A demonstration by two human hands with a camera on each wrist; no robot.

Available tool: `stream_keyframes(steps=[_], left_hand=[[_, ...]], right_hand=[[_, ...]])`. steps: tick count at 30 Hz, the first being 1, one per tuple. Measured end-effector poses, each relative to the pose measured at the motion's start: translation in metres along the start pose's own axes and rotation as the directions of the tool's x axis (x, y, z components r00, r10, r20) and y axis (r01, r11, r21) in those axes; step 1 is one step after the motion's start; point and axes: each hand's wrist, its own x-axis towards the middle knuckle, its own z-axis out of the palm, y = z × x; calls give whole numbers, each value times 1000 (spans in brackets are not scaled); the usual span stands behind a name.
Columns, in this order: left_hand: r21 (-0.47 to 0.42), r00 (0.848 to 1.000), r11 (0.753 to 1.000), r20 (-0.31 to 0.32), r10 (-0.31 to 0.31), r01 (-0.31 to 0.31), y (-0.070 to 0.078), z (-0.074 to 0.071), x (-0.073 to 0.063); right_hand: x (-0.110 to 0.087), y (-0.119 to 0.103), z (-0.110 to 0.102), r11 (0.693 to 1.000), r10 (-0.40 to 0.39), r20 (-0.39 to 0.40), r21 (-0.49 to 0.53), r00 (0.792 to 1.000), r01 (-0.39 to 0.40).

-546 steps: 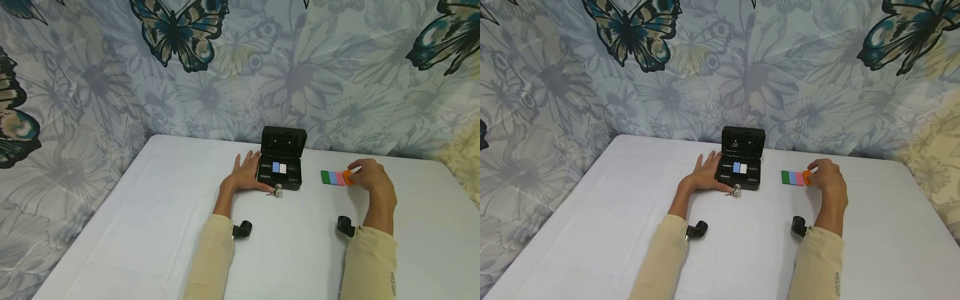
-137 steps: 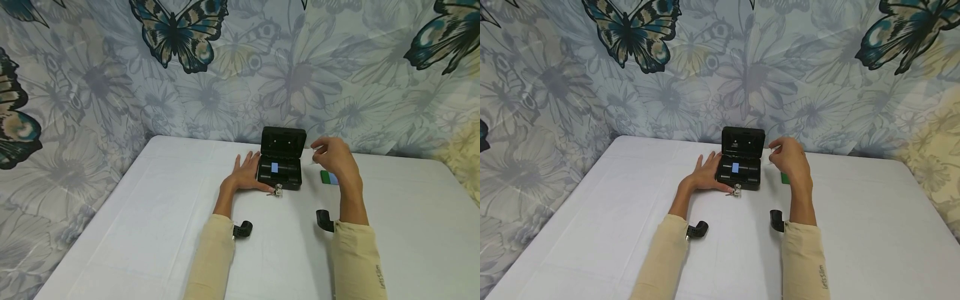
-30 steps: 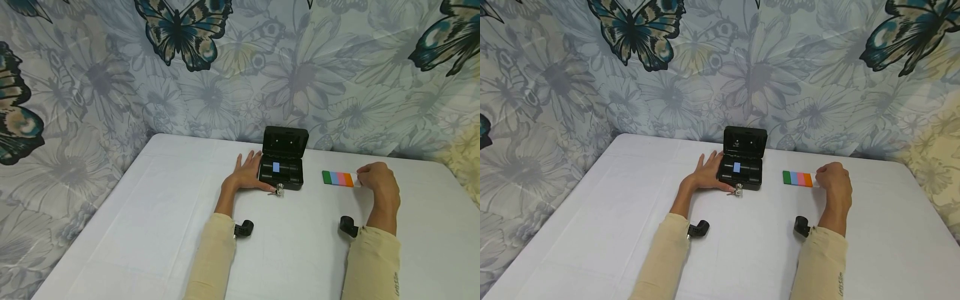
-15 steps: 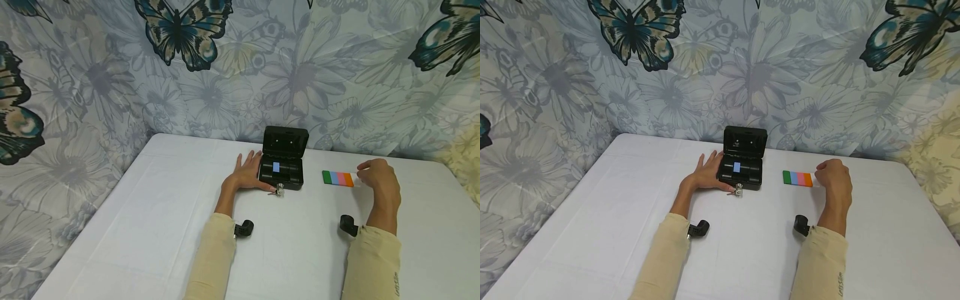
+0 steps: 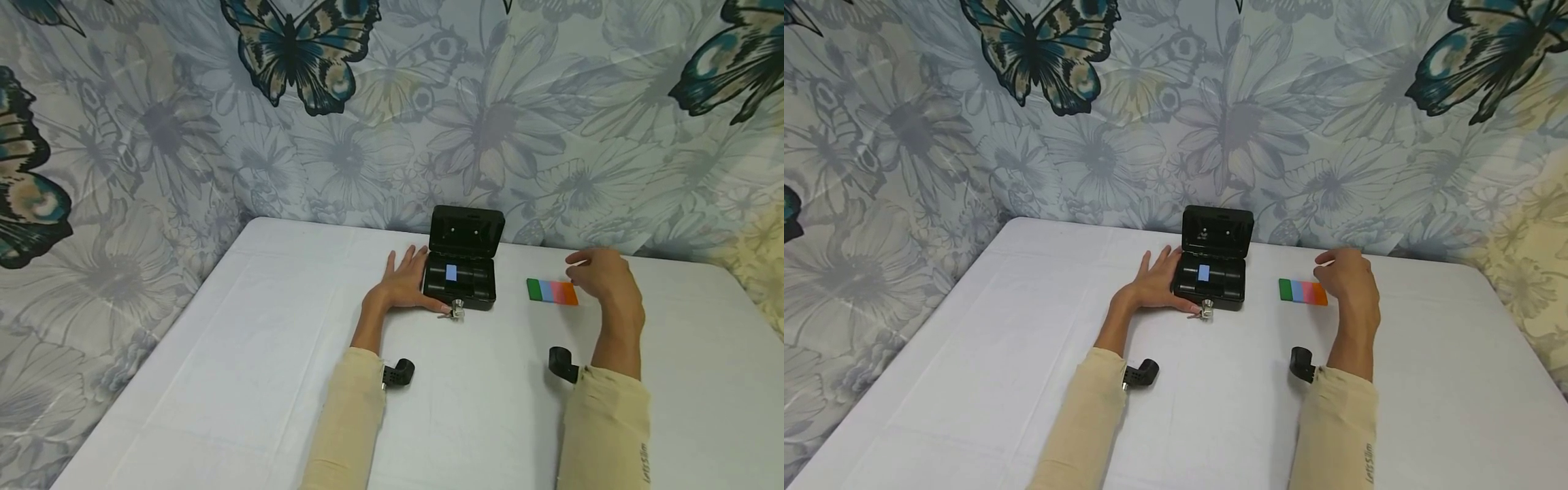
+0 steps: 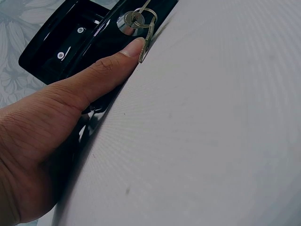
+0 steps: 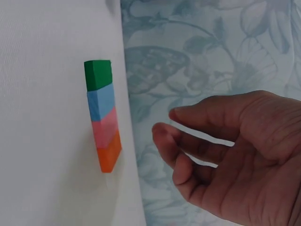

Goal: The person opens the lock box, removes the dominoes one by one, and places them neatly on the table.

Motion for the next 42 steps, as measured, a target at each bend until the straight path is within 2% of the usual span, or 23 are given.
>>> stream_keyframes(steps=[11,21,32,42], left_hand=[[-11,1000,1000,5,-2,3,2,-1,-2],[-5,1000,1000,0,-3,3,2,0,-1],[-8,1000,1000,-2,3,-3,2,-2,-3],[-20,1000,1000,-12,16,-16,3,-3,-4]], right_hand=[[1,-19,3,996,-92,32,23,995,91],[2,-38,10,982,-184,58,57,981,181],[3,-62,24,972,-218,69,100,973,211],[3,-83,41,955,-294,41,45,955,292]])
